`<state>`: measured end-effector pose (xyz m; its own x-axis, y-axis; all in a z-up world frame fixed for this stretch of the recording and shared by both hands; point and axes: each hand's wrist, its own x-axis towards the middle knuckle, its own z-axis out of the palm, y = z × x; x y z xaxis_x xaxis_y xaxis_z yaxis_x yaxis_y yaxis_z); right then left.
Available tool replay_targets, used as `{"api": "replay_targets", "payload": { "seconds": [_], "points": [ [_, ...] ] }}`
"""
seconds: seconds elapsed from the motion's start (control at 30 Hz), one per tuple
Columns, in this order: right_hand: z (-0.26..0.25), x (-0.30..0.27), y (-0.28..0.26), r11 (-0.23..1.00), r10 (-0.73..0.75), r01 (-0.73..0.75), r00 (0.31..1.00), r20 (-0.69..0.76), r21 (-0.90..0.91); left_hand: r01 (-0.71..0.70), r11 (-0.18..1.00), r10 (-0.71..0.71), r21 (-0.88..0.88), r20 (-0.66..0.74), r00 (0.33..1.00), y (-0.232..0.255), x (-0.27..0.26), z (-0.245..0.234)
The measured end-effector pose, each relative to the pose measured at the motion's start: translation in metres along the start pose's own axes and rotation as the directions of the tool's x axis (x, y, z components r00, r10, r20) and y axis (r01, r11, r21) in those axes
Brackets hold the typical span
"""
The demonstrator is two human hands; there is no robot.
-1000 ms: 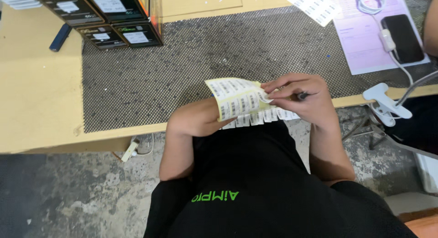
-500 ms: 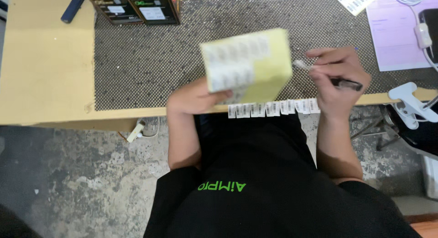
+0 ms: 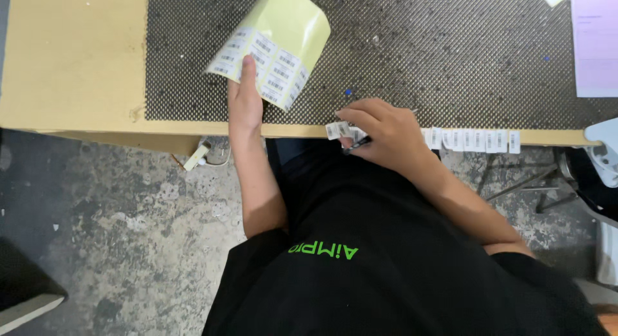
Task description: The person peels individual barcode labels from a yellow sheet and places them in a row on the table. They use a pen to assist in separating the labels from the backing paper.
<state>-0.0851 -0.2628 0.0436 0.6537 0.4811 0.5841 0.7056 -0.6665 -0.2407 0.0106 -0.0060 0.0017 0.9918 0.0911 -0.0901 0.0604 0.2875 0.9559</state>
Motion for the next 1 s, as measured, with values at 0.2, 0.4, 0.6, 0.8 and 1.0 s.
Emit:
{"api": "replay_targets", "payload": {
  "seconds": [0.2, 0.4, 0.6, 0.8, 1.0],
  "points": [
    [0.028, -0.008, -0.002, 0.987, 0.044, -0.023, 0.991, 0.129, -0.156, -0.101, 0.989, 0.095, 0.105, 0.055, 0.994, -0.006, 0.001, -0.003],
    [0.028, -0.008, -0.008, 0.988, 0.042, -0.023, 0.991, 0.124, -0.152, -0.177, 0.964, 0.153, 0.201, 0.128, 0.980, -0.007, 0.001, -0.007],
    [0.028, -0.010, -0.010, 0.987, 0.039, -0.017, 0.990, 0.134, -0.160, -0.203, 0.959, 0.169, 0.197, 0.177, 0.970, -0.002, -0.003, -0.005],
    [0.029, -0.011, -0.010, 0.985, 0.024, -0.003, 0.993, 0.119, -0.172, -0.202, 0.955, 0.164, 0.215, 0.183, 0.969, 0.000, -0.003, -0.004],
    [0.031, -0.013, -0.011, 0.986, 0.027, -0.006, 0.992, 0.123, -0.169, -0.261, 0.942, 0.223, 0.212, 0.189, 0.956, -0.005, 0.000, -0.006]
  ]
}}
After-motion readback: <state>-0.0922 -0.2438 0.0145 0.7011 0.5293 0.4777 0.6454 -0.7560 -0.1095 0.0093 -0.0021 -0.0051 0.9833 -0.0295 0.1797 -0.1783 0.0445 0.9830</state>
